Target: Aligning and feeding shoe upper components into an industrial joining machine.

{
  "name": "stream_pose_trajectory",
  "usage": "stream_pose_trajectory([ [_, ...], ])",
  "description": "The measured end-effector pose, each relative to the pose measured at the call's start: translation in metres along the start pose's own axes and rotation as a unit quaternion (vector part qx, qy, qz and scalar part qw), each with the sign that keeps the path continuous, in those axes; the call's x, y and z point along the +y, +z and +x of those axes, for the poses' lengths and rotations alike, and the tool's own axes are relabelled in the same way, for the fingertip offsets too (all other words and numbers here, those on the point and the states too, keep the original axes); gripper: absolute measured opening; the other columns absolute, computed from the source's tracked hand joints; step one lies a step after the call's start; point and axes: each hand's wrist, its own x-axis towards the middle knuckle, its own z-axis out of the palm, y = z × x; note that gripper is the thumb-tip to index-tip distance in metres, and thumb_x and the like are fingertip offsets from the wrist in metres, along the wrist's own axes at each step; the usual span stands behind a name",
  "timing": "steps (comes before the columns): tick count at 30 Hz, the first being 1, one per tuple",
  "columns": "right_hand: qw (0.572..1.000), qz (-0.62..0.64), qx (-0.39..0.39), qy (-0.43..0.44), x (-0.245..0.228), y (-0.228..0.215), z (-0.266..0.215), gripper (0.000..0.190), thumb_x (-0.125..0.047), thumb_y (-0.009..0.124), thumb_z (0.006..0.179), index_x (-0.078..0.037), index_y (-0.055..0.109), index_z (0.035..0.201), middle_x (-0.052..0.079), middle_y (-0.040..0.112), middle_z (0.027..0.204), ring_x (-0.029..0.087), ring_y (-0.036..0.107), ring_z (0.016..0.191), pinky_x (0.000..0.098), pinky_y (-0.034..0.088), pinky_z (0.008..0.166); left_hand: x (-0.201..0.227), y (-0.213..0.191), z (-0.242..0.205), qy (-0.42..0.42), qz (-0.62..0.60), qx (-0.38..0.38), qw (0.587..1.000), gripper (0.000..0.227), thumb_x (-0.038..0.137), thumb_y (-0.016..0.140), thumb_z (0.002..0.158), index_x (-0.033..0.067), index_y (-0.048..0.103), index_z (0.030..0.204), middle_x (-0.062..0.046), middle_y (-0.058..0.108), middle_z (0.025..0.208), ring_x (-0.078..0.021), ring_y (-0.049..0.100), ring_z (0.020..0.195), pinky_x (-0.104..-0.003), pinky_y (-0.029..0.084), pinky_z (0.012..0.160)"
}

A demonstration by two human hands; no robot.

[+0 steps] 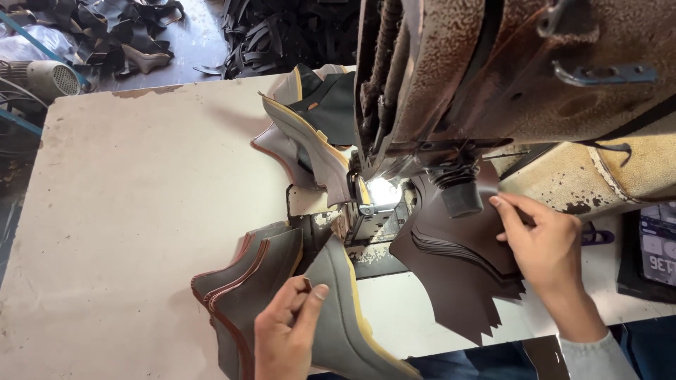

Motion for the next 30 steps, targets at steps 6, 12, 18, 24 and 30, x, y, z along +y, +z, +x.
stream_pose_trajectory([
  [6,0.988,0.008,0.041,-0.150,-0.048,0.044,-0.077,0.020,-0.014,0.068,0.097,0.000,0.076,0.108,0.005,0.078,0.088,0.008,0.072,0.075,0.0234,0.055,0.062,0.039,-0.011,-0.004,-0.054,-0.072,0.052,0.995,0.029,0.019,0.075,0.095,-0.0041,0.064,0.081,0.007,0.042,0.065,-0.0034,0.034,0.061,-0.023,0.026,0.053],
  [12,0.919,0.252,-0.298,0.049,-0.052,0.092,-0.134,0.016,-0.006,0.076,0.098,0.002,0.079,0.112,0.010,0.071,0.082,0.012,0.061,0.071,0.0284,0.046,0.062,0.057,0.000,-0.011,-0.043,-0.011,0.136,0.990,0.020,0.022,0.075,0.088,0.0031,0.069,0.086,0.003,0.057,0.060,-0.0039,0.047,0.059,-0.021,0.040,0.056],
  [18,0.946,0.138,-0.254,-0.148,-0.077,0.073,-0.118,0.017,-0.008,0.071,0.091,0.002,0.075,0.104,0.005,0.081,0.084,0.010,0.075,0.075,0.0262,0.057,0.067,0.050,-0.019,-0.007,0.051,0.021,0.059,0.997,0.040,0.030,0.066,0.093,0.0086,0.066,0.127,0.000,0.066,0.103,-0.0062,0.063,0.081,-0.023,0.053,0.072],
  [24,0.921,0.106,-0.292,-0.234,-0.075,0.056,-0.111,0.014,-0.008,0.071,0.093,0.001,0.075,0.103,0.007,0.081,0.087,0.011,0.075,0.081,0.0250,0.059,0.069,0.024,-0.016,-0.003,-0.117,-0.269,-0.087,0.952,0.053,0.036,0.060,0.107,0.0058,0.058,0.150,-0.009,0.067,0.105,-0.0147,0.052,0.085,-0.031,0.041,0.071],
  [30,0.931,0.094,-0.312,-0.166,-0.051,0.047,-0.094,0.010,-0.006,0.074,0.090,0.001,0.076,0.097,0.009,0.079,0.077,0.016,0.074,0.067,0.0270,0.057,0.064,0.027,0.009,0.003,-0.067,-0.222,-0.201,0.952,0.057,0.035,0.056,0.099,-0.0041,0.056,0.141,-0.012,0.069,0.131,-0.0150,0.061,0.123,-0.031,0.043,0.107],
])
